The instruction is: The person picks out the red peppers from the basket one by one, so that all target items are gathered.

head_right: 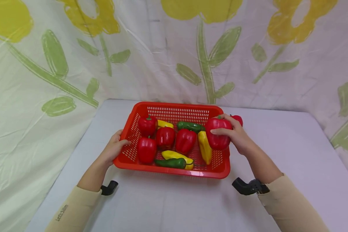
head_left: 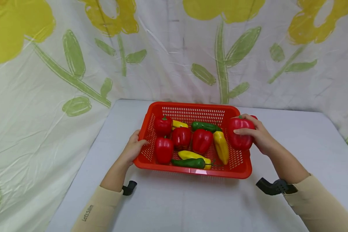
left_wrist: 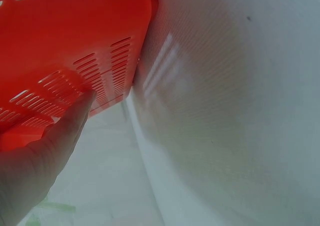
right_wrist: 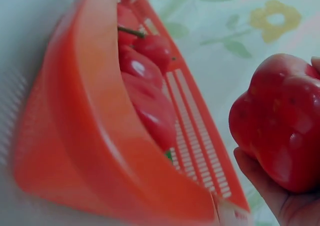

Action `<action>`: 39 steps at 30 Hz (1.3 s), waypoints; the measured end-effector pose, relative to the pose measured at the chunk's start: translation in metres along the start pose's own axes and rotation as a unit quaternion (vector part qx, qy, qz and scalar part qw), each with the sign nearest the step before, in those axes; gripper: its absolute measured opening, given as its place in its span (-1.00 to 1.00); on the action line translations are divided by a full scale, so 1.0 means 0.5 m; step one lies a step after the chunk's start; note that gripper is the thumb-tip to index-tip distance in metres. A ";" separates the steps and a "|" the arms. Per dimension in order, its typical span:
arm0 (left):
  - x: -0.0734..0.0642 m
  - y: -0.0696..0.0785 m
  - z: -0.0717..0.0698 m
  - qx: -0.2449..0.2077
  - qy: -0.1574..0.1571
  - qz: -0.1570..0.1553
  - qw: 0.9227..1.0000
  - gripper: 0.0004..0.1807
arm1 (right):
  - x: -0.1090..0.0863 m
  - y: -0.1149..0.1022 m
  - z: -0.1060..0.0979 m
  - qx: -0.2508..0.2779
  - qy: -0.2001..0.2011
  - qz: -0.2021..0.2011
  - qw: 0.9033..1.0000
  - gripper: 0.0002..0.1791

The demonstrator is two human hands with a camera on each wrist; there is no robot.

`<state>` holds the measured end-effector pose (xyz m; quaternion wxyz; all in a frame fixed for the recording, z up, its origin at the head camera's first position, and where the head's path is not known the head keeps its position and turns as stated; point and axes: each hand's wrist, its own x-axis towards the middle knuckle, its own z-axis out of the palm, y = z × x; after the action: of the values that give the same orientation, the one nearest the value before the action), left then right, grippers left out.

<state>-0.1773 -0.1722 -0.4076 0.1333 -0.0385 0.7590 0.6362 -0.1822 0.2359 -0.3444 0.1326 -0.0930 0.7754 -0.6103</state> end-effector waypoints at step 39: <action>0.002 -0.001 0.000 -0.014 -0.005 0.002 1.000 -0.51 | -0.016 0.106 -0.167 0.175 0.188 0.017 0.966 -0.40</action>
<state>-0.1780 -0.1725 -0.4084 0.1354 -0.0357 0.7497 0.6468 -0.2004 0.3282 -0.3769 0.0093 0.0610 0.6687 -0.7410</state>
